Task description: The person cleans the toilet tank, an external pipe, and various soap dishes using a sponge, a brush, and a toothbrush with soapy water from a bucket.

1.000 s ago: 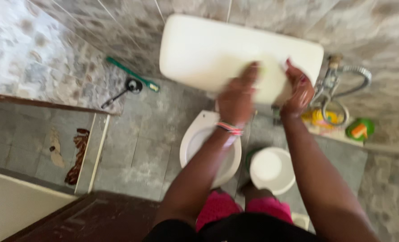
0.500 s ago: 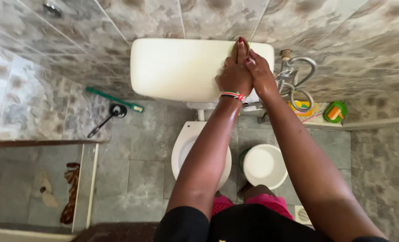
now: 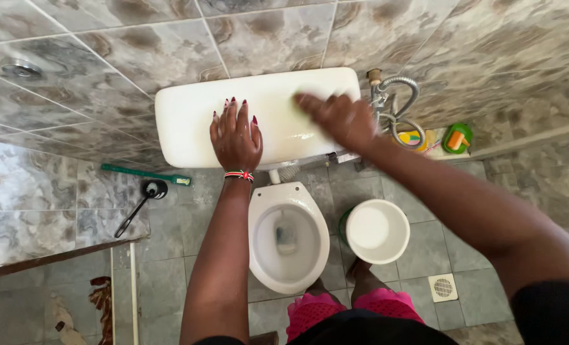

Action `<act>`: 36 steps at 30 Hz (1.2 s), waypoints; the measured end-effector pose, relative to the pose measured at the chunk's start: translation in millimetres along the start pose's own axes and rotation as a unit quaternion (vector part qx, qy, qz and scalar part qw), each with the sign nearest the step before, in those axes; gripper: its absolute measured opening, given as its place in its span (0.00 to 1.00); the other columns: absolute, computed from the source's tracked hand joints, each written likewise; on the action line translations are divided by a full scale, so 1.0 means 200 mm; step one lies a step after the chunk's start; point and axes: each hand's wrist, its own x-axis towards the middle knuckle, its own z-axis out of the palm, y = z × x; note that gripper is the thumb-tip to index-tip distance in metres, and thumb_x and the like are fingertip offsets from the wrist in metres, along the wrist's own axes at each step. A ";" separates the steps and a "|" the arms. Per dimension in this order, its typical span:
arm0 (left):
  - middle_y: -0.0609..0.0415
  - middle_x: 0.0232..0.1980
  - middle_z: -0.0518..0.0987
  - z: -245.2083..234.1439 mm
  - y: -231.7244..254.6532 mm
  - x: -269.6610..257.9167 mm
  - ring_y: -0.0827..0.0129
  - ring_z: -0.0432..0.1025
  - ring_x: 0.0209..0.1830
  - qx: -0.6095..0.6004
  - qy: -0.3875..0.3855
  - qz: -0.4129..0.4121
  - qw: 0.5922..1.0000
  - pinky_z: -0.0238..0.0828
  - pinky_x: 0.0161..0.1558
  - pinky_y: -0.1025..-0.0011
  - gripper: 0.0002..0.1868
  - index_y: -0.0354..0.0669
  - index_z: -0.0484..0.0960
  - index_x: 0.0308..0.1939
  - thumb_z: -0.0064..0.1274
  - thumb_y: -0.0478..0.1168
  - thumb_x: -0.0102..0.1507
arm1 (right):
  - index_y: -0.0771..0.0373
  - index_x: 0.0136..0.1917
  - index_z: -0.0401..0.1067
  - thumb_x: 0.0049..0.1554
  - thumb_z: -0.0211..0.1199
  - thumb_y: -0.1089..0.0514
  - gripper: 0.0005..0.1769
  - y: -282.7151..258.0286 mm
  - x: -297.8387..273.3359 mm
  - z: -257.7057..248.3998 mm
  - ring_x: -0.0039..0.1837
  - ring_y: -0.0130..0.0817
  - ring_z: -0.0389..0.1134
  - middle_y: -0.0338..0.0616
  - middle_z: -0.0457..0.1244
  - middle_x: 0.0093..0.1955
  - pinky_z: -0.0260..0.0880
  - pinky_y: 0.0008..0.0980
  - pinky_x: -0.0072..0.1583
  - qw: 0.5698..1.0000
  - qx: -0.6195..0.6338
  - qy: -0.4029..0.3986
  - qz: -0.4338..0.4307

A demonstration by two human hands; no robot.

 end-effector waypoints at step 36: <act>0.40 0.72 0.71 -0.02 0.01 0.03 0.50 0.64 0.75 0.047 -0.020 0.018 0.999 0.51 0.74 0.45 0.28 0.41 0.76 0.69 0.51 0.41 0.64 | 0.49 0.81 0.55 0.64 0.59 0.46 0.35 0.14 -0.13 0.24 0.47 0.60 0.68 0.60 0.68 0.49 0.69 0.58 0.50 0.952 0.055 0.240 0.180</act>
